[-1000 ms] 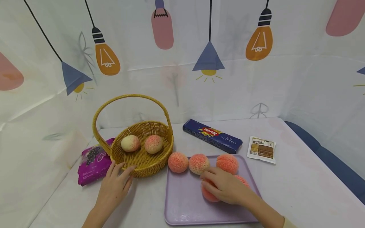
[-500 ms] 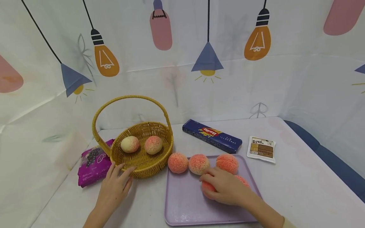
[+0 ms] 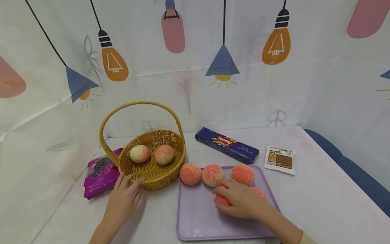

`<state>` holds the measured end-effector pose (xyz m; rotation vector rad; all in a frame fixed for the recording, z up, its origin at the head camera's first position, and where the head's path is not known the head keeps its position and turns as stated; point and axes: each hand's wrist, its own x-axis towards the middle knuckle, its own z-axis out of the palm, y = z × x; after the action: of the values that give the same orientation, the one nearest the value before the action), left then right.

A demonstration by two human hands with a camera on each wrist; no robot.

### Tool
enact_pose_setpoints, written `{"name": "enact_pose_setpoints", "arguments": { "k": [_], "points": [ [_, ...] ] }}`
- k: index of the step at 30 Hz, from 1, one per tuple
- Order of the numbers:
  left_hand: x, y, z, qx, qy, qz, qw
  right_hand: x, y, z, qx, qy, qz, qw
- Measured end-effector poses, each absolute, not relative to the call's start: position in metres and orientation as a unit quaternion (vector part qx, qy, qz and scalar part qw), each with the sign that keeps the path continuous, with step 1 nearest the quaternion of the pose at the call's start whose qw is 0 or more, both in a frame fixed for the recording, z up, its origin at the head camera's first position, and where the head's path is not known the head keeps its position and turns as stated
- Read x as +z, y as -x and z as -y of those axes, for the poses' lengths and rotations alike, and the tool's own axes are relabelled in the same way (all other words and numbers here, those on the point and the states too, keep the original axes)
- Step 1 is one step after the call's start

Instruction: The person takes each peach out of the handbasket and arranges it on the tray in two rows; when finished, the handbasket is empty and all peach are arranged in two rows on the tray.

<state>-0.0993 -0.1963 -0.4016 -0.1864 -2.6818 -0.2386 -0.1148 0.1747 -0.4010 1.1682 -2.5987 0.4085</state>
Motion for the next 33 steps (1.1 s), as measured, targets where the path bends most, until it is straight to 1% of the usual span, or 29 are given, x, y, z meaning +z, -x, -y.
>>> {"name": "enact_pose_setpoints", "arguments": {
  "k": [4,8,12,16,18,20,25,27,29,33],
  "points": [
    [-0.401,0.099,0.196,-0.086,0.066,0.97,0.218,-0.4,0.115,-0.174,0.146,-0.402,0.894,0.133],
    [-0.4,0.098,0.196,-0.086,0.069,0.968,0.225,-0.398,0.115,-0.175,0.158,-0.394,0.897,0.121],
    [-0.4,0.098,0.195,-0.086,0.073,0.966,0.231,-0.393,0.115,-0.176,0.157,-0.379,0.906,0.098],
    [-0.399,0.098,0.195,-0.087,0.068,0.969,0.22,-0.383,0.116,-0.175,0.15,-0.356,0.92,0.07],
    [-0.399,0.099,0.196,-0.088,0.066,0.97,0.217,-0.378,0.118,-0.173,0.155,-0.354,0.92,0.065],
    [-0.399,0.099,0.196,-0.09,0.067,0.969,0.221,-0.371,0.12,-0.169,0.157,-0.365,0.914,0.081],
    [-0.401,0.099,0.196,-0.091,0.075,0.966,0.231,-0.358,0.125,-0.156,0.163,-0.424,0.877,0.159],
    [-0.401,0.099,0.196,-0.091,0.074,0.967,0.228,-0.352,0.127,-0.149,0.173,-0.441,0.863,0.176],
    [-0.401,0.099,0.196,-0.091,0.073,0.967,0.226,-0.347,0.128,-0.143,0.182,-0.454,0.853,0.178],
    [-0.399,0.098,0.196,-0.089,0.076,0.967,0.228,-0.334,0.129,-0.13,0.187,-0.466,0.849,0.163]
  ]
}}
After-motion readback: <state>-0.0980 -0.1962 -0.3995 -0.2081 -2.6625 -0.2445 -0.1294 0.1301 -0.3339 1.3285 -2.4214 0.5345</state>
